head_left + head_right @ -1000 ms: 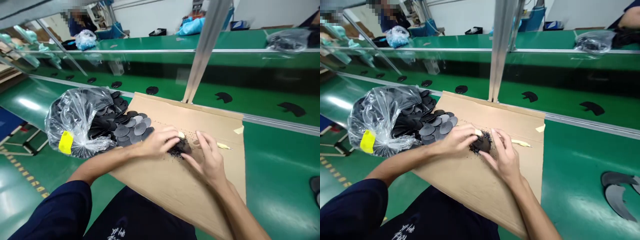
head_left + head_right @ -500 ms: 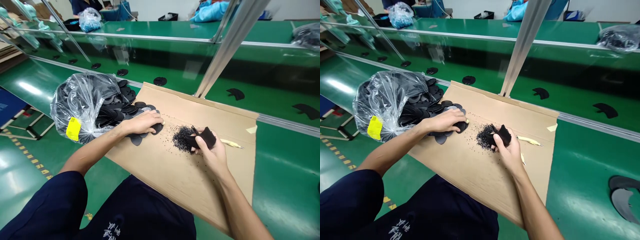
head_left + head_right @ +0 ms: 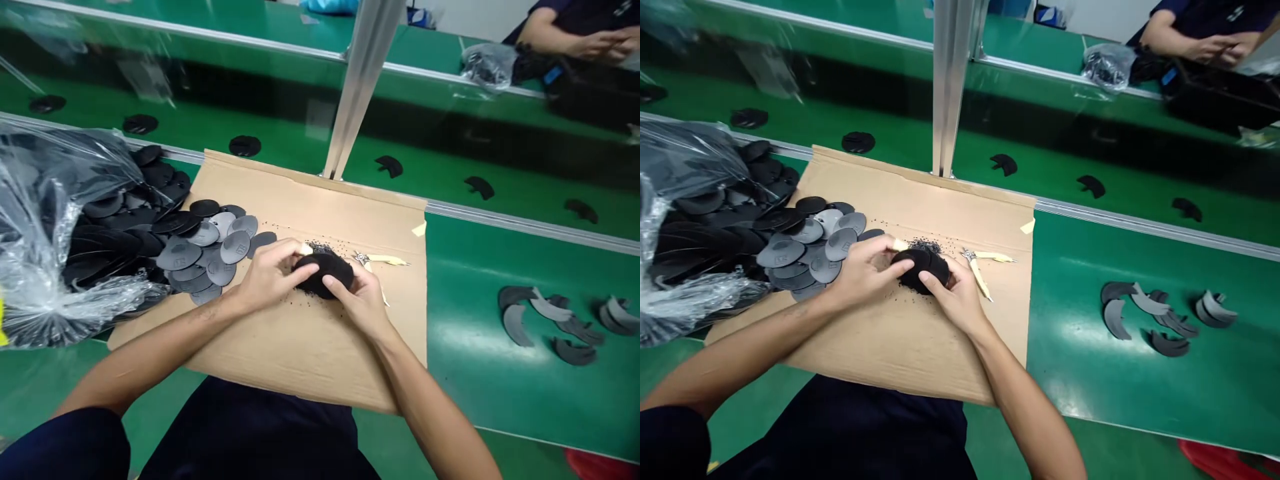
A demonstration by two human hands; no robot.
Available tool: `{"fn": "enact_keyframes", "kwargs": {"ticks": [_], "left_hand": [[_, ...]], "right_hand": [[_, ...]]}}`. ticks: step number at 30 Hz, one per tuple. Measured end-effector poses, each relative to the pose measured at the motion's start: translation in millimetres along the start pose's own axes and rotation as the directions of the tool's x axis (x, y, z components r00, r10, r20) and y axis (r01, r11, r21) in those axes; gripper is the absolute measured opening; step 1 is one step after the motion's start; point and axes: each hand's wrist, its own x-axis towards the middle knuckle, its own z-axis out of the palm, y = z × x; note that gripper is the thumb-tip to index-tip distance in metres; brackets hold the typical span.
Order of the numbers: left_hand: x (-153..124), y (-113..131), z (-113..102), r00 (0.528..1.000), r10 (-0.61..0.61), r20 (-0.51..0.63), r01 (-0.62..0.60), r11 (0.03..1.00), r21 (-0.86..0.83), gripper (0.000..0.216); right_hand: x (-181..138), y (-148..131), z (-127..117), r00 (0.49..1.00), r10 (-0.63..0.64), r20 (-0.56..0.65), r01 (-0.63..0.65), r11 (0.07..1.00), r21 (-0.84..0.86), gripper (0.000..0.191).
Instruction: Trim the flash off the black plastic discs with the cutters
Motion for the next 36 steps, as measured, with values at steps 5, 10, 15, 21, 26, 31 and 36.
{"fn": "enact_keyframes", "kwargs": {"ticks": [5, 10, 15, 21, 26, 31, 36], "left_hand": [[-14, -6, 6, 0.999, 0.042, 0.021, -0.043, 0.995, 0.088, 0.035], [-20, -9, 9, 1.000, -0.008, -0.024, 0.009, 0.998, 0.056, 0.025], [-22, -7, 10, 0.999, -0.026, -0.027, 0.028, 0.998, 0.059, 0.026], [-23, -6, 8, 0.999, -0.013, 0.037, 0.008, 0.991, 0.132, 0.021], [-24, -7, 9, 0.997, -0.007, 0.073, -0.004, 0.989, 0.146, 0.028], [-26, -5, 10, 0.998, -0.014, 0.058, 0.008, 0.995, 0.096, 0.030], [-24, -6, 9, 0.985, -0.146, 0.091, 0.150, 0.988, -0.032, 0.038]], "right_hand": [[-2, 0, 2, 0.998, 0.041, 0.042, -0.041, 0.999, -0.004, 0.034], [-1, 2, 8, 0.999, 0.041, 0.017, -0.041, 0.999, 0.009, 0.031], [-4, 4, 14, 0.999, 0.033, -0.033, -0.033, 0.999, -0.003, 0.029], [-8, 1, 15, 0.998, -0.019, -0.060, 0.010, 0.990, -0.142, 0.026], [-9, -3, 15, 0.999, -0.054, -0.007, 0.052, 0.981, -0.187, 0.023], [-10, -2, 17, 0.992, -0.114, -0.045, 0.102, 0.972, -0.210, 0.022], [-12, 1, 15, 0.976, -0.204, -0.074, 0.180, 0.951, -0.253, 0.015]]}}
